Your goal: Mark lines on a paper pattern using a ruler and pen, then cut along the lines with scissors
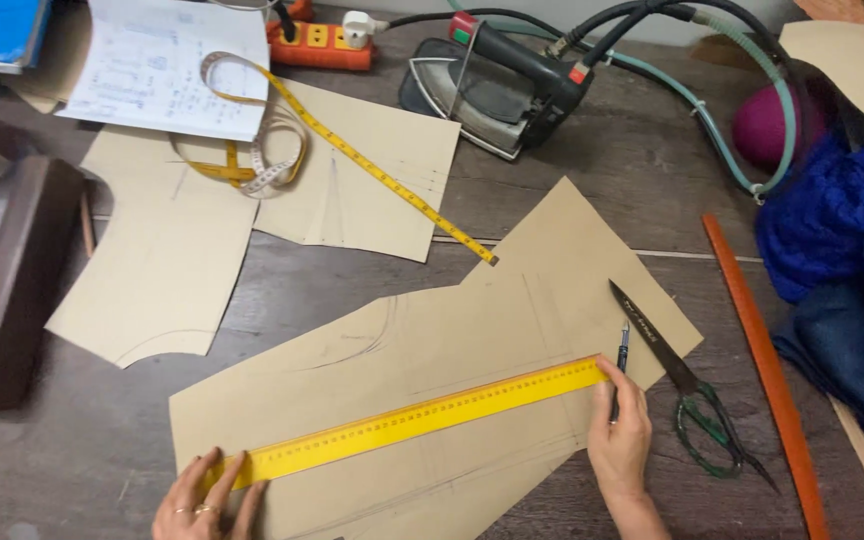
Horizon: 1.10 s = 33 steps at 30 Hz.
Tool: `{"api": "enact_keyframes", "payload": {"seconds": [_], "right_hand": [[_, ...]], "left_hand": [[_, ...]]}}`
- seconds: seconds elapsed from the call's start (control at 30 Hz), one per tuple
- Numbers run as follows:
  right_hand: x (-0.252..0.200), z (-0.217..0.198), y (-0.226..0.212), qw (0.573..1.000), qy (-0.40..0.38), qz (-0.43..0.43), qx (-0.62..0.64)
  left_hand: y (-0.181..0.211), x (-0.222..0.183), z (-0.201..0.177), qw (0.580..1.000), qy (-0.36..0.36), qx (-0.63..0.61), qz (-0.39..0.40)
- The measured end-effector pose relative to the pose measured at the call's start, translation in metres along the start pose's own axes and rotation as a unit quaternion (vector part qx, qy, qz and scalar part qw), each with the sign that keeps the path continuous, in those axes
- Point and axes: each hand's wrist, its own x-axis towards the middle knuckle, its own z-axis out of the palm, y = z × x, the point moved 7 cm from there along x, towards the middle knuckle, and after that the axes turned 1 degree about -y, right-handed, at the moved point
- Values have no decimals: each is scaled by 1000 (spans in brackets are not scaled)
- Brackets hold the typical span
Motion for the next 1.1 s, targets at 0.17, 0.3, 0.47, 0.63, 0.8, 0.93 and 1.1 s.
{"api": "enact_keyframes", "payload": {"seconds": [0.17, 0.3, 0.47, 0.63, 0.8, 0.93, 1.1], "right_hand": [[3, 13, 3, 1000, -8, -13, -27], [7, 16, 3, 1000, -7, -10, -27], [5, 17, -2, 996, 30, -68, -55], [6, 14, -11, 995, 30, -86, -35], [8, 14, -19, 993, 24, -113, -30], [7, 14, -19, 992, 24, -120, -35], [8, 15, -21, 992, 18, -118, -34]], "left_hand": [[1, 5, 1, 999, 8, -38, -21], [-9, -10, 12, 999, 3, 5, -32], [2, -5, 5, 998, 3, -3, -58], [-3, -13, 11, 998, -10, 48, -47], [15, 4, -2, 997, 1, 65, -35], [26, 12, -9, 996, 31, 77, -28], [27, 13, -11, 996, 25, 75, -33]]}}
